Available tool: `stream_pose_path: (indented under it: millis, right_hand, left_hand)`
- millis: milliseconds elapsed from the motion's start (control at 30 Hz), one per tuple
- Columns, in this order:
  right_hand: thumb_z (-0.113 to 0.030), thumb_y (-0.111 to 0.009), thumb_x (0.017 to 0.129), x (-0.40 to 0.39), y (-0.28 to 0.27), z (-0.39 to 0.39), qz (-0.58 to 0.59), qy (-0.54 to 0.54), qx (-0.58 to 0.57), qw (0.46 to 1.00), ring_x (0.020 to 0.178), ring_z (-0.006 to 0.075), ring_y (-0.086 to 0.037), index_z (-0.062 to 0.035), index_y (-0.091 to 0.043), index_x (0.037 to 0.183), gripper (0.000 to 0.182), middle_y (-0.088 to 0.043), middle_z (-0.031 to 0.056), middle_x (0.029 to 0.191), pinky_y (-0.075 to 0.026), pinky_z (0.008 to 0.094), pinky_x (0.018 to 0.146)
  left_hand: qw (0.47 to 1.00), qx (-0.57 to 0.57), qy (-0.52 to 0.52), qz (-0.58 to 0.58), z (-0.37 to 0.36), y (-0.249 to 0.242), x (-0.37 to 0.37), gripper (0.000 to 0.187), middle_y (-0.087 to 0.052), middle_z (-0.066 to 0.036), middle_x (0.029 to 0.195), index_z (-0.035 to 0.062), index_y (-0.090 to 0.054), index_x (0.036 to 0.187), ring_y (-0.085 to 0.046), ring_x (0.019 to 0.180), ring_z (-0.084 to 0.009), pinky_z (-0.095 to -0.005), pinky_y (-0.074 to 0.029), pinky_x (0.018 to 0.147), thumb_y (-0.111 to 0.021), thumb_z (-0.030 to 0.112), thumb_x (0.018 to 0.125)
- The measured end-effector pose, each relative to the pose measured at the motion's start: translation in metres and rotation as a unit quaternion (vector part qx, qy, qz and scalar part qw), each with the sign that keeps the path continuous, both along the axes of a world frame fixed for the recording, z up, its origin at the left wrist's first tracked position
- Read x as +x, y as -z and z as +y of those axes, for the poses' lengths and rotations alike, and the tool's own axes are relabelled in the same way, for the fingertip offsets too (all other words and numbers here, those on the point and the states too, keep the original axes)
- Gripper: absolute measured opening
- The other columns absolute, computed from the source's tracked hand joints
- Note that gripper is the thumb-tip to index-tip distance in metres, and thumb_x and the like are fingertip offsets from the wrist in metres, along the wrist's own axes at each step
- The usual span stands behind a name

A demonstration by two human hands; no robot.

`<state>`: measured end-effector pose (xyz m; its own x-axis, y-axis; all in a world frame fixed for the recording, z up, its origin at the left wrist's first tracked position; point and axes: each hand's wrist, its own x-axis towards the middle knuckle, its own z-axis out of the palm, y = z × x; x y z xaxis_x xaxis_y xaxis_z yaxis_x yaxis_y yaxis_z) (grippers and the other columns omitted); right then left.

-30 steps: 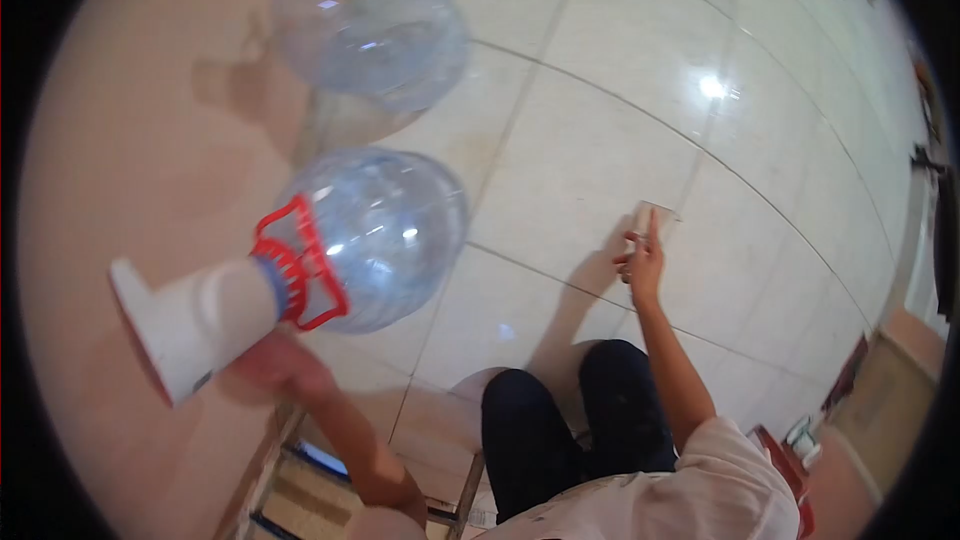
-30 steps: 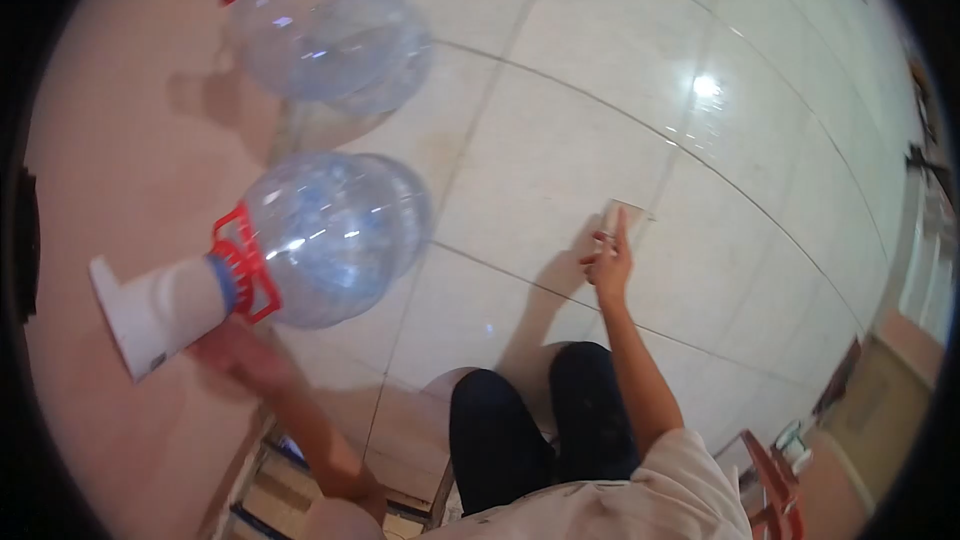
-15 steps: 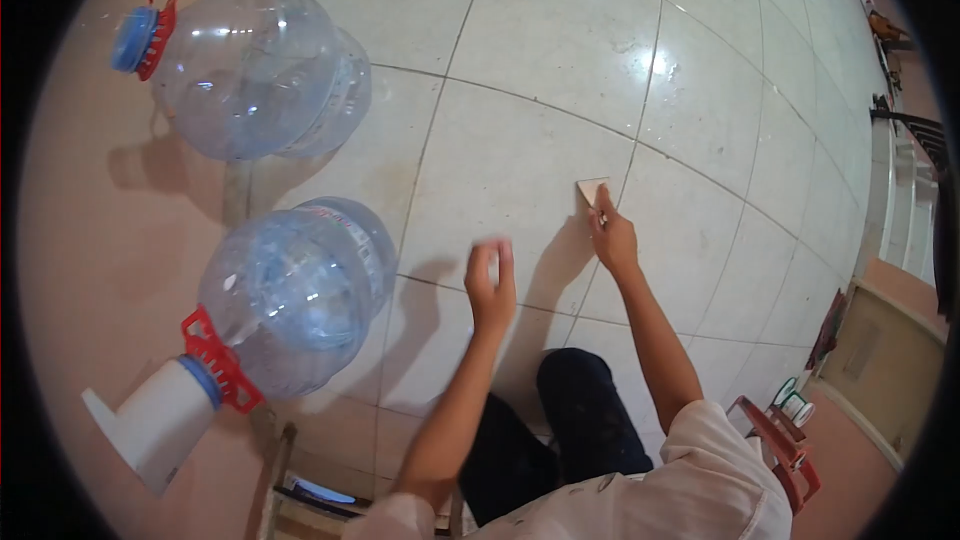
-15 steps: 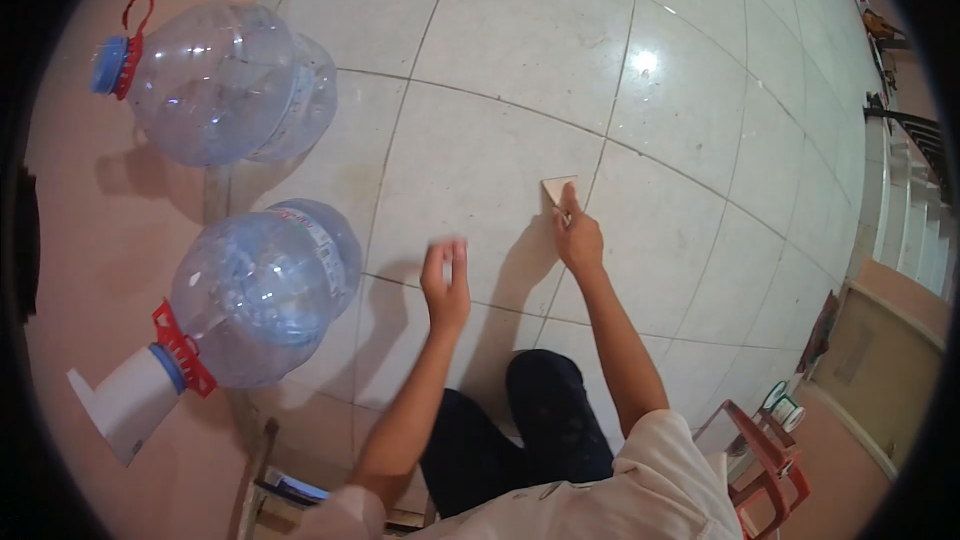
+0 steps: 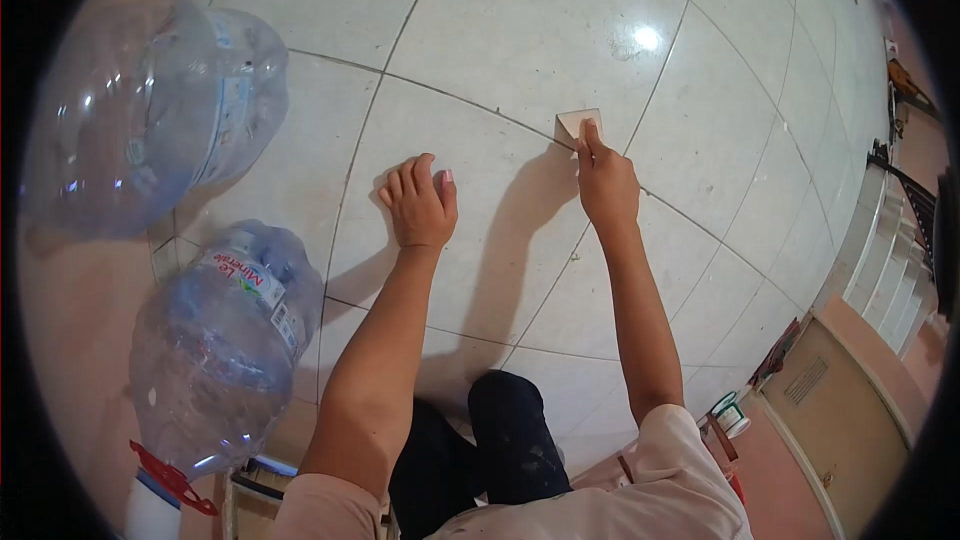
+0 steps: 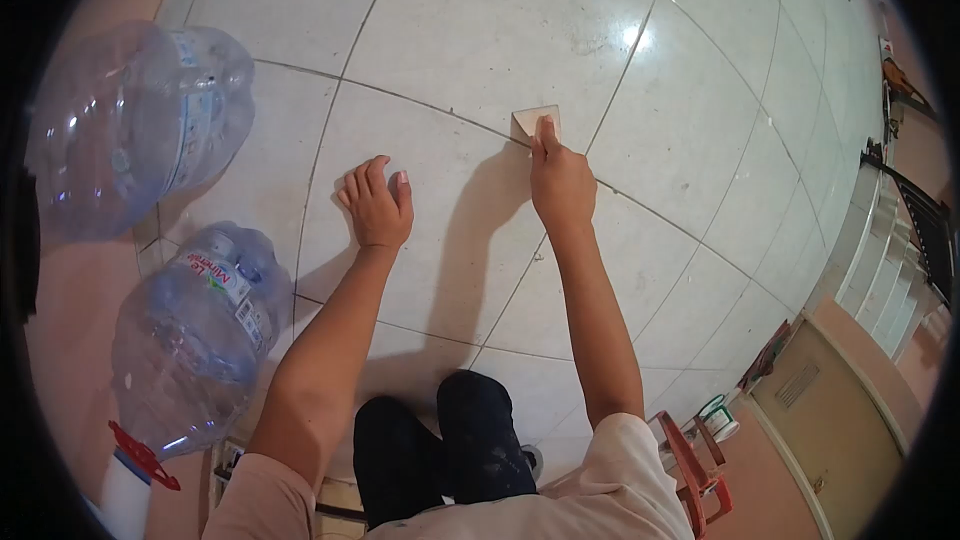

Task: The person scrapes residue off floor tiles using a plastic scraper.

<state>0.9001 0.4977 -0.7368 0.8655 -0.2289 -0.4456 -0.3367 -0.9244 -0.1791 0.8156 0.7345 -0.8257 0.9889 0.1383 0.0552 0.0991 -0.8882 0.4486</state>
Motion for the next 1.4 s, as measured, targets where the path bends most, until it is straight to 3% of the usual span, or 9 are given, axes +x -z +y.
stream_pose_path:
  millis: [467, 567, 767, 900, 1033, 1133, 1233, 1300, 1400]
  right_hand:
    - [-0.032, -0.051, 0.102, -0.022, -0.004, -0.013, 0.029, -0.001, 0.044, 0.999, 0.074, 0.0394, -0.068, -0.0250, -0.054, 0.142, 0.040, -0.069, 0.0179, 0.081, -0.054, 0.0485, 0.065]
    - [-0.032, -0.051, 0.102, 0.026, 0.023, -0.017, -0.016, -0.021, -0.009, 1.000, 0.077, 0.0401, -0.068, -0.0251, -0.052, 0.144, 0.042, -0.070, 0.0185, 0.082, -0.054, 0.0498, 0.067]
    - [-0.031, -0.042, 0.103, 0.181, 0.008, -0.008, -0.063, -0.030, 0.031, 0.997, 0.095, 0.0437, -0.067, -0.0073, -0.065, 0.109, 0.034, -0.070, 0.0236, 0.098, -0.053, 0.0530, 0.083]
    - [-0.033, -0.043, 0.103, 0.133, -0.013, -0.021, -0.043, -0.041, 0.006, 0.998, 0.084, 0.0443, -0.066, -0.0113, -0.065, 0.119, 0.034, -0.069, 0.0225, 0.085, -0.053, 0.0538, 0.074]
    - [-0.032, -0.045, 0.104, 0.014, -0.017, -0.036, 0.001, 0.001, 0.046, 0.999, 0.079, 0.0421, -0.067, -0.0222, -0.058, 0.138, 0.038, -0.068, 0.0217, 0.084, -0.052, 0.0514, 0.068]
    - [-0.033, -0.047, 0.104, 0.009, -0.005, -0.048, 0.031, 0.038, 0.008, 0.999, 0.079, 0.0418, -0.067, -0.0233, -0.057, 0.139, 0.038, -0.068, 0.0215, 0.085, -0.053, 0.0505, 0.068]
    - [-0.039, -0.041, 0.104, 0.086, 0.006, -0.058, 0.045, 0.034, -0.042, 0.998, 0.086, 0.0447, -0.066, -0.0143, -0.062, 0.127, 0.040, -0.070, 0.0229, 0.090, -0.053, 0.0534, 0.076]
    - [-0.037, -0.042, 0.103, 0.146, 0.022, -0.074, 0.012, 0.009, -0.039, 0.999, 0.101, 0.0431, -0.066, -0.0057, -0.067, 0.112, 0.041, -0.069, 0.0231, 0.107, -0.053, 0.0533, 0.085]
    - [-0.034, -0.044, 0.101, 0.212, 0.024, -0.078, -0.055, -0.012, -0.048, 0.997, 0.104, 0.0416, -0.066, -0.0040, -0.069, 0.109, 0.040, -0.070, 0.0224, 0.110, -0.053, 0.0508, 0.089]
  left_hand:
    - [0.998, 0.047, 0.018, 0.039, 0.001, 0.000, 0.000, 0.043, -0.055, -0.010, 0.123, 0.0078, -0.050, 0.128, -0.046, 0.115, -0.0310, -0.0481, -0.030, 0.096, -0.061, 0.028, 0.092]
    - [0.998, 0.039, 0.025, 0.041, -0.001, -0.002, -0.001, 0.044, -0.055, -0.011, 0.122, 0.0068, -0.049, 0.129, -0.046, 0.115, -0.0319, -0.0479, -0.030, 0.096, -0.061, 0.027, 0.091]
    - [0.997, 0.053, 0.032, 0.034, 0.000, 0.001, -0.001, 0.044, -0.054, -0.013, 0.121, 0.0054, -0.048, 0.128, -0.046, 0.114, -0.0337, -0.0486, -0.030, 0.096, -0.060, 0.027, 0.091]
    - [0.998, 0.054, 0.038, 0.022, -0.001, 0.003, 0.003, 0.044, -0.054, -0.014, 0.121, 0.0051, -0.048, 0.127, -0.046, 0.113, -0.0348, -0.0495, -0.030, 0.097, -0.059, 0.027, 0.091]
    - [0.998, 0.054, 0.030, 0.030, -0.002, -0.002, 0.002, 0.043, -0.054, -0.014, 0.120, 0.0052, -0.049, 0.127, -0.046, 0.113, -0.0347, -0.0495, -0.030, 0.098, -0.059, 0.027, 0.092]
    - [0.998, 0.049, 0.034, 0.023, -0.001, 0.000, 0.000, 0.043, -0.054, -0.014, 0.120, 0.0052, -0.049, 0.127, -0.046, 0.114, -0.0345, -0.0494, -0.030, 0.098, -0.058, 0.027, 0.092]
    - [0.998, 0.052, 0.033, 0.023, -0.002, -0.003, 0.001, 0.043, -0.054, -0.014, 0.120, 0.0053, -0.049, 0.127, -0.046, 0.113, -0.0342, -0.0492, -0.030, 0.097, -0.058, 0.027, 0.092]
    - [0.998, 0.056, 0.033, 0.019, -0.001, 0.000, 0.002, 0.043, -0.054, -0.014, 0.120, 0.0052, -0.049, 0.127, -0.046, 0.113, -0.0341, -0.0491, -0.030, 0.097, -0.059, 0.027, 0.092]
    - [0.997, 0.063, 0.036, 0.013, -0.004, 0.000, 0.003, 0.042, -0.054, -0.014, 0.120, 0.0051, -0.049, 0.127, -0.046, 0.112, -0.0340, -0.0489, -0.030, 0.097, -0.059, 0.027, 0.092]
